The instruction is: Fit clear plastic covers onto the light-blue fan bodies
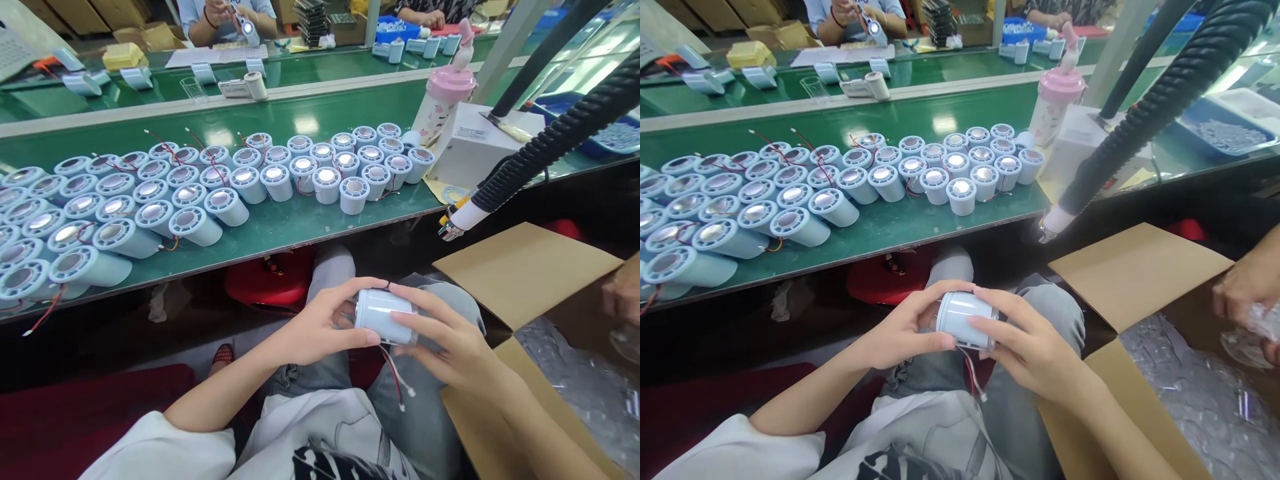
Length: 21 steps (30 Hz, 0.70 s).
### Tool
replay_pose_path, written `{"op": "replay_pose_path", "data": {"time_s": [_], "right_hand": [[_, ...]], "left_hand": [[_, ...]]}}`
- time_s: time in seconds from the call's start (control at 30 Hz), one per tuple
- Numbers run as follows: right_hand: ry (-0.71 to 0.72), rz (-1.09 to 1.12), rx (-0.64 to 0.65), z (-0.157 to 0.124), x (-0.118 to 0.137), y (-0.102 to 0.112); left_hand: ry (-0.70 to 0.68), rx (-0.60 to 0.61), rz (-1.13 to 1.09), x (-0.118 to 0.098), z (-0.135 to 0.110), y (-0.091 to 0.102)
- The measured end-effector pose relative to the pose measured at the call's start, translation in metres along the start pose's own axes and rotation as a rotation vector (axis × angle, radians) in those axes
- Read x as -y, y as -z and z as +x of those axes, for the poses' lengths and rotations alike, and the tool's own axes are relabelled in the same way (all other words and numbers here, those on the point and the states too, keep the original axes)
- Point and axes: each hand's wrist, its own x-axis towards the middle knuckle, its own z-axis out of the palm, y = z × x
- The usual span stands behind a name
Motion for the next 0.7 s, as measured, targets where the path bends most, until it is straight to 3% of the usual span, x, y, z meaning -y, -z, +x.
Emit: {"op": "replay_pose_path", "data": {"time_s": [0.07,0.17,0.27,0.5,0.7], "right_hand": [[-0.153,0.149,0.005,-0.001,0.0,-0.002],[-0.415,0.578,-0.001,-0.001,0.001,-0.004],[-0.526,0.791,0.002,0.001,0.005,-0.005],[-0.552,0.528,0.018,0.002,0.007,-0.005],[-0.445,0.385,-0.063,-0.004,0.007,-0.007]], "left_hand": [[-0.029,0.013,0.017,-0.001,0.0,0.002],[-0.081,0.048,0.043,-0.003,-0.002,0.005],[-0.053,0.093,-0.034,-0.002,-0.004,0.006],[-0.026,0.12,-0.113,0.016,0.002,0.006],[-0.099,0.134,-0.124,0.017,0.002,0.005]]}}
